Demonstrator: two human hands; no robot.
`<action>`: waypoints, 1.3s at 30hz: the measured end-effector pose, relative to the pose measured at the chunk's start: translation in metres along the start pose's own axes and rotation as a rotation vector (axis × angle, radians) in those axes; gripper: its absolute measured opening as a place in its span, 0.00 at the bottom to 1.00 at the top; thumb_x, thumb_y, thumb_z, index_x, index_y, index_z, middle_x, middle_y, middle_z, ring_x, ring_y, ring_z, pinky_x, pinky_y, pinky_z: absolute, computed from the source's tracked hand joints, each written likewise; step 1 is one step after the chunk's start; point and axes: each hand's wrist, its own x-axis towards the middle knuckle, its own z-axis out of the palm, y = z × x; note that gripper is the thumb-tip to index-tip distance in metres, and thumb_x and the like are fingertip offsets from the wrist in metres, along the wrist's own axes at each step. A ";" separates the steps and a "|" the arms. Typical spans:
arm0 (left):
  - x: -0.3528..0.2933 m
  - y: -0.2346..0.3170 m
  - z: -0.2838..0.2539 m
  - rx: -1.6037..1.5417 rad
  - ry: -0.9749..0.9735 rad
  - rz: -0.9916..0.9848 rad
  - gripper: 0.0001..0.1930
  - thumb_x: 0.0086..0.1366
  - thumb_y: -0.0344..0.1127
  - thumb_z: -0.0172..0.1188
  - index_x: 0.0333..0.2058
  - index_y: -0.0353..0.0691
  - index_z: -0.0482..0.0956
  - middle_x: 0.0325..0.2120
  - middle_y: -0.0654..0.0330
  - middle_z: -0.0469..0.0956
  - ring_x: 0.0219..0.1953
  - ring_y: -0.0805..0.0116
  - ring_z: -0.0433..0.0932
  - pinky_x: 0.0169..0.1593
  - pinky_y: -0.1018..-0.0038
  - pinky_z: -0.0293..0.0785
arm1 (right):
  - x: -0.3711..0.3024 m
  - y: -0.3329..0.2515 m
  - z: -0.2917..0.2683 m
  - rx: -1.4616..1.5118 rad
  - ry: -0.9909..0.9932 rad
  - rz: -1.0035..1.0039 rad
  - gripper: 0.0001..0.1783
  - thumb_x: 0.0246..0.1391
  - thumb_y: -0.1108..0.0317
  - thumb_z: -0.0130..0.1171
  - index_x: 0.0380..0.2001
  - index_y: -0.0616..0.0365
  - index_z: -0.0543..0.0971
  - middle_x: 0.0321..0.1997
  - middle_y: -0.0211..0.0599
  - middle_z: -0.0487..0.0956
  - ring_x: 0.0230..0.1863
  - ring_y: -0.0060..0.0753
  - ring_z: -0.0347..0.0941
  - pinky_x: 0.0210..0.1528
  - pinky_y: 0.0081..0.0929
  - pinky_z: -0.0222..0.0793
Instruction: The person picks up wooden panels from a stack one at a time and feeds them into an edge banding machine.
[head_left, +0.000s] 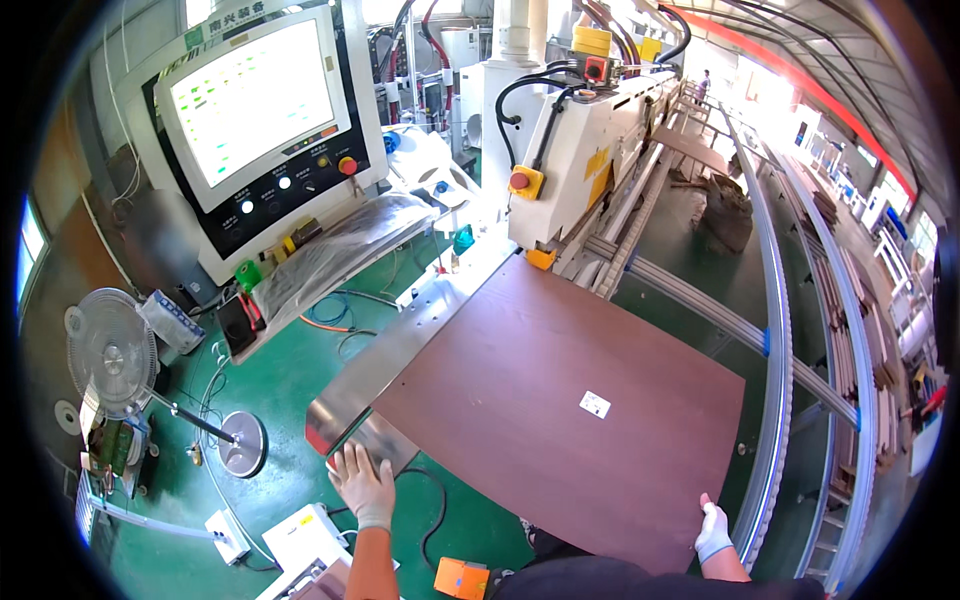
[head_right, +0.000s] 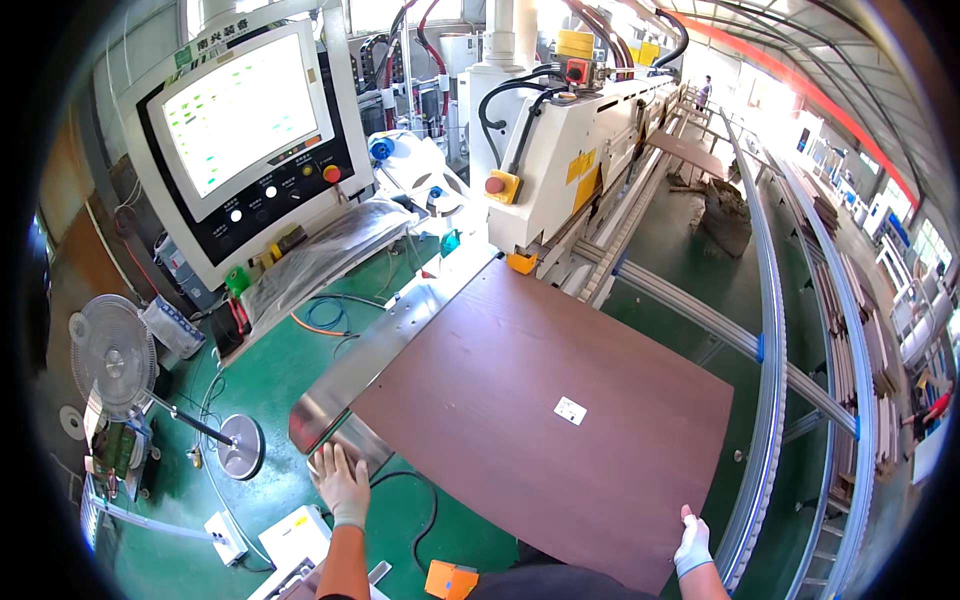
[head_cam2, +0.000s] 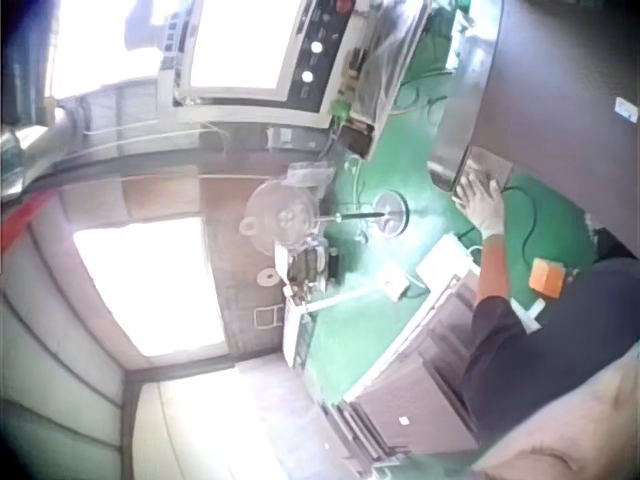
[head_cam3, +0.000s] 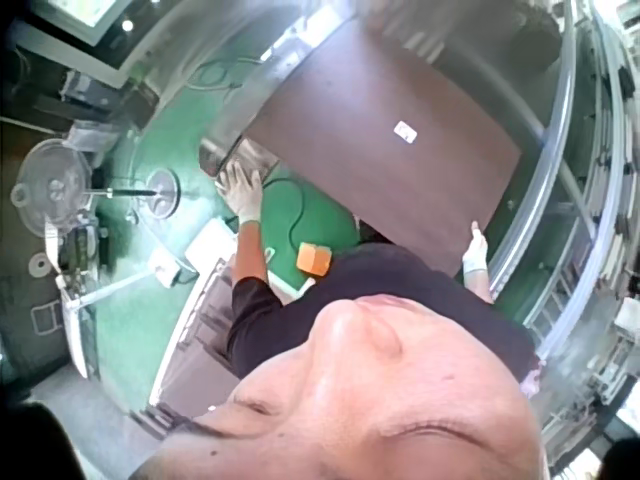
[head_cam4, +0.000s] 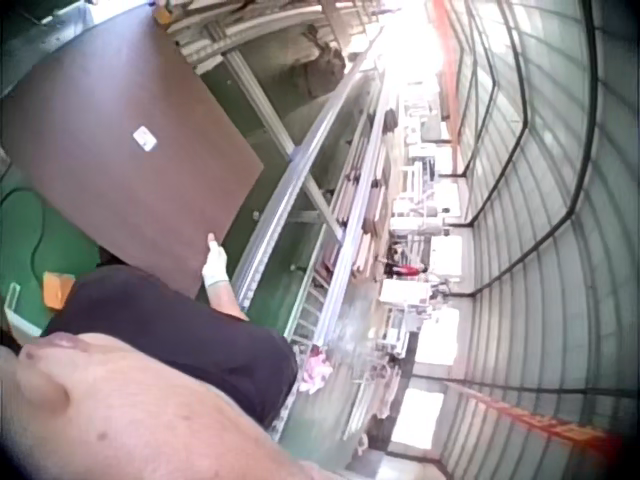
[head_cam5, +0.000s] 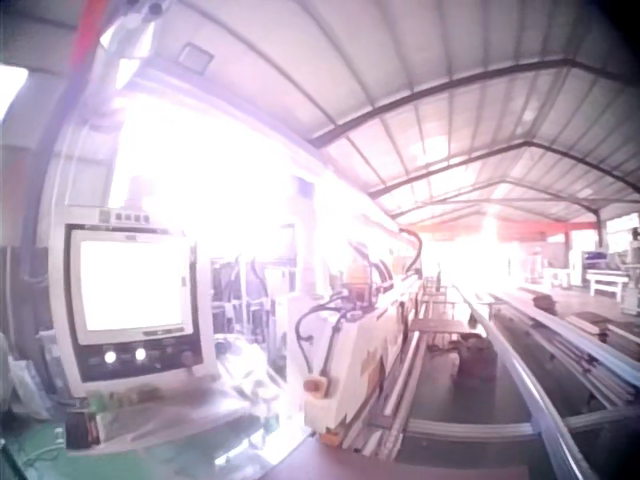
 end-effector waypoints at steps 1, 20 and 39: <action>-0.001 -0.002 -0.006 0.017 0.009 0.009 0.34 0.62 0.54 0.55 0.61 0.38 0.68 0.66 0.51 0.62 0.70 0.47 0.55 0.70 0.44 0.45 | 0.019 -0.007 0.001 -0.003 -0.002 0.004 0.15 0.60 0.63 0.56 0.48 0.58 0.73 0.56 0.36 0.73 0.61 0.36 0.65 0.63 0.53 0.61; 0.000 -0.006 -0.004 0.097 -0.119 -0.011 0.35 0.65 0.49 0.50 0.66 0.35 0.60 0.68 0.44 0.56 0.71 0.42 0.50 0.71 0.49 0.45 | 0.170 -0.134 0.080 0.045 0.153 -0.333 0.21 0.57 0.63 0.60 0.49 0.69 0.76 0.57 0.47 0.74 0.59 0.38 0.68 0.66 0.37 0.59; -0.010 -0.005 0.003 0.076 -0.008 -0.060 0.32 0.65 0.50 0.53 0.63 0.37 0.65 0.63 0.42 0.63 0.66 0.39 0.59 0.70 0.52 0.51 | 0.144 -0.117 0.159 0.171 -0.046 -0.171 0.17 0.64 0.46 0.51 0.34 0.47 0.72 0.17 0.22 0.64 0.13 0.20 0.61 0.13 0.18 0.52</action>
